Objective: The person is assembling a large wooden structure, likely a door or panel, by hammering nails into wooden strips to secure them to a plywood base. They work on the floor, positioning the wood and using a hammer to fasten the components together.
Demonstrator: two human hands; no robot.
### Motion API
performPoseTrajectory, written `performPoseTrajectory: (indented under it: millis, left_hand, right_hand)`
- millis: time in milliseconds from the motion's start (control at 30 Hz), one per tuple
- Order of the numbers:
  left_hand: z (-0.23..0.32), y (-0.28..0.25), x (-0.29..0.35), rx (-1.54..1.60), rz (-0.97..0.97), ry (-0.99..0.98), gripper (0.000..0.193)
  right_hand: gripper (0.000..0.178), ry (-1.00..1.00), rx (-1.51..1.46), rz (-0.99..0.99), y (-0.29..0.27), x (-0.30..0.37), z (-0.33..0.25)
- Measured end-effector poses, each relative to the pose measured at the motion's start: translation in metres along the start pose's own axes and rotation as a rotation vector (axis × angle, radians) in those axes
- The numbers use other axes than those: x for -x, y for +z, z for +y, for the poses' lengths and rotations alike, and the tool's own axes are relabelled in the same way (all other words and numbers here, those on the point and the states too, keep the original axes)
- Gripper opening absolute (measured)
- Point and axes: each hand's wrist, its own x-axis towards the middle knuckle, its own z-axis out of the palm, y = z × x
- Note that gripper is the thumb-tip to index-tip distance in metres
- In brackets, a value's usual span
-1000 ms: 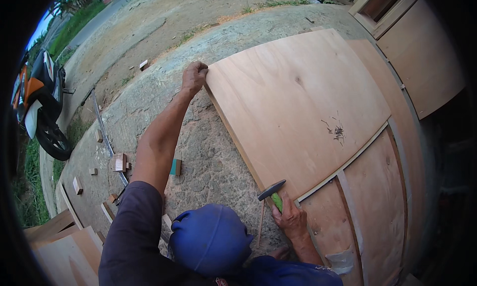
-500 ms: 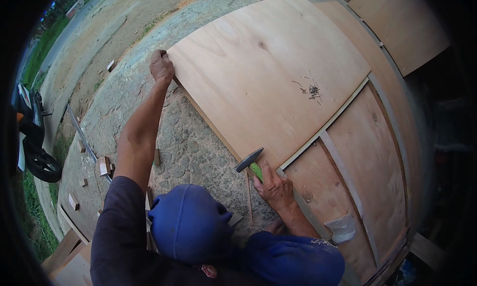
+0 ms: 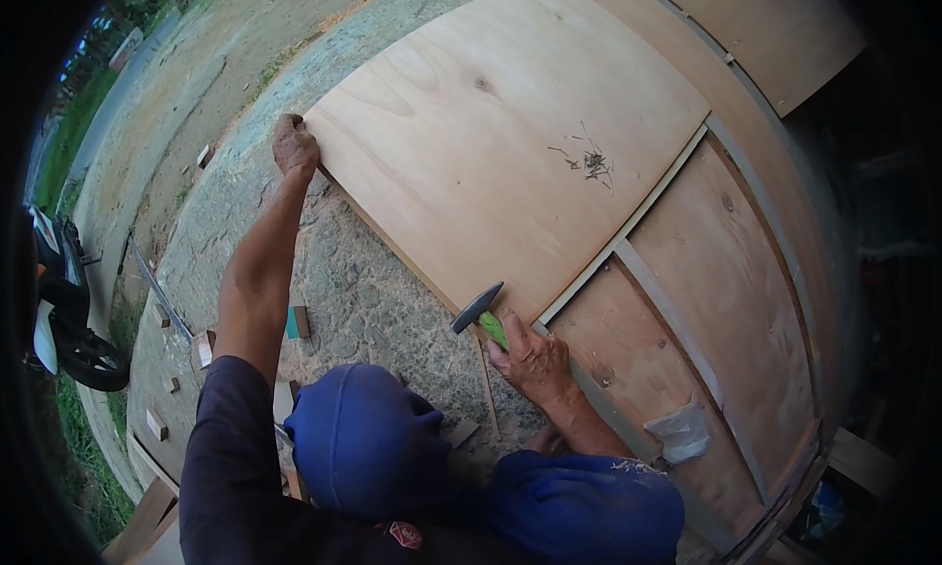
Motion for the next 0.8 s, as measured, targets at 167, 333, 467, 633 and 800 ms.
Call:
performPoseTrajectory:
  millis: [167, 333, 467, 633, 800]
  left_hand:
    - [0.015, -0.015, 0.022, -0.215, 0.110, 0.180, 0.012]
    - [0.042, -0.035, 0.111, 0.443, -0.111, 0.307, 0.011]
    - [0.071, -0.086, 0.236, 0.686, -0.430, 0.098, 0.008]
    - [0.100, -0.130, 0.314, 0.463, -0.652, 0.542, 0.019]
    - [0.117, -0.116, 0.340, 0.502, -0.805, 0.720, 0.022]
  right_hand:
    - [0.037, 0.117, -0.109, -0.121, -0.009, -0.004, 0.005]
    - [0.033, 0.225, -0.209, -0.209, -0.026, -0.010, 0.006]
    - [0.031, 0.304, -0.392, -0.178, -0.032, -0.014, 0.018]
    - [0.038, 0.365, -0.462, -0.210, -0.030, -0.020, 0.023]
    - [0.042, 0.363, -0.468, -0.188, -0.031, -0.020, 0.021]
